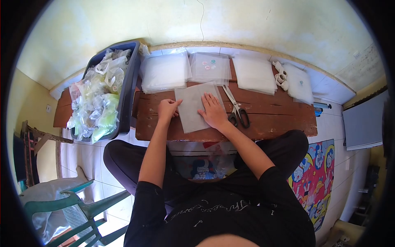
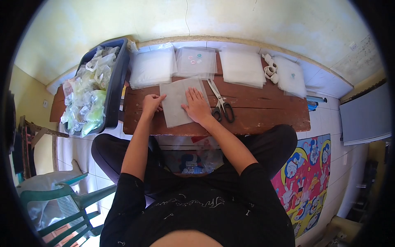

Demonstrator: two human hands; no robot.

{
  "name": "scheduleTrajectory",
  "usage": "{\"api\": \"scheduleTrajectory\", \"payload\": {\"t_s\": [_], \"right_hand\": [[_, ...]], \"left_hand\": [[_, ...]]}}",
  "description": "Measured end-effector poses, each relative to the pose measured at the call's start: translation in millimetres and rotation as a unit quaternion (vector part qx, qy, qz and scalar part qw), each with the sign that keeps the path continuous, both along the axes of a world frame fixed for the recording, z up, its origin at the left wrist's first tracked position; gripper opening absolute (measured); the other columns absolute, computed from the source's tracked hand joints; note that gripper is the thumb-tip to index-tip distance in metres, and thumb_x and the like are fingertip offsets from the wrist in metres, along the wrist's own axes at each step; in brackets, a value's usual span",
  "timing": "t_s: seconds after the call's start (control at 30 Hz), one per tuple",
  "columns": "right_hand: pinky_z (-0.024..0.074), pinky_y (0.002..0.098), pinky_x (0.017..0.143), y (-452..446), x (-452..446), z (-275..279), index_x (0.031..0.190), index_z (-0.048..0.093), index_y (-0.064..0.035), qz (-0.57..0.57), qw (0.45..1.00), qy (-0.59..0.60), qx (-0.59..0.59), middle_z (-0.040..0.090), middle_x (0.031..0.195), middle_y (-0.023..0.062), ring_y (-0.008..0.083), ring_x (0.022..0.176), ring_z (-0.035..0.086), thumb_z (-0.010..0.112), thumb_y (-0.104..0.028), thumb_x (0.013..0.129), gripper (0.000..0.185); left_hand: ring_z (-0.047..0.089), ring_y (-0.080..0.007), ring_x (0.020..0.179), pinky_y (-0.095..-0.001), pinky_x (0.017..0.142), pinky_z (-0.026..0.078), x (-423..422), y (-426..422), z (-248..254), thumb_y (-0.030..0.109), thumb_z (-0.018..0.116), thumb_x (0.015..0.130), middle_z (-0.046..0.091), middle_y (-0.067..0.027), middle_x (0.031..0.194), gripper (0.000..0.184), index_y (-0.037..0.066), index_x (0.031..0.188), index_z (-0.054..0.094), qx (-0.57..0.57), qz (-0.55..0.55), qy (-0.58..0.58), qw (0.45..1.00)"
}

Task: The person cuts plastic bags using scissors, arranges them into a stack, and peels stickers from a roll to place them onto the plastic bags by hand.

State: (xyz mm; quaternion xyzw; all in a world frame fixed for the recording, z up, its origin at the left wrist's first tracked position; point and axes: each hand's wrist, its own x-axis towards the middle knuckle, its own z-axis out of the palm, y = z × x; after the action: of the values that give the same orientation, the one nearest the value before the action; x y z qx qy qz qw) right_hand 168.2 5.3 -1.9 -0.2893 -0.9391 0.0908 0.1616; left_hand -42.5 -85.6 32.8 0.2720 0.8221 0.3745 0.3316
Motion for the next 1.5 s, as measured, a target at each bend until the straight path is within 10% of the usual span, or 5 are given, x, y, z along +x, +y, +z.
{"api": "scheduleTrajectory", "payload": {"t_s": [0.4,1.5], "right_hand": [[0.0238,0.0433,0.115,8,7,2,0.136,0.044,0.0019,0.009,1.0,0.027,0.004,0.039,0.147,0.0205,0.0339,0.139,0.033,0.051,-0.041,0.094,0.061],[0.0238,0.0439,0.115,18,20,1,0.134,0.046,0.0027,0.006,0.999,0.044,0.0,0.04,0.146,0.0196,0.0335,0.138,0.034,0.052,-0.04,0.093,0.06]], "left_hand": [[0.07,-0.021,0.059,-0.0268,0.048,0.052,1,1,6,0.052,0.073,0.078,0.068,-0.0156,0.07,0.062,-0.008,0.089,0.068,-0.039,-0.034,-0.094,0.994],[0.06,-0.0106,0.06,-0.0283,0.051,0.052,9,9,-29,0.018,0.073,0.082,0.061,-0.0031,0.068,0.021,0.003,0.073,0.061,0.129,0.052,-0.12,0.983]]}}
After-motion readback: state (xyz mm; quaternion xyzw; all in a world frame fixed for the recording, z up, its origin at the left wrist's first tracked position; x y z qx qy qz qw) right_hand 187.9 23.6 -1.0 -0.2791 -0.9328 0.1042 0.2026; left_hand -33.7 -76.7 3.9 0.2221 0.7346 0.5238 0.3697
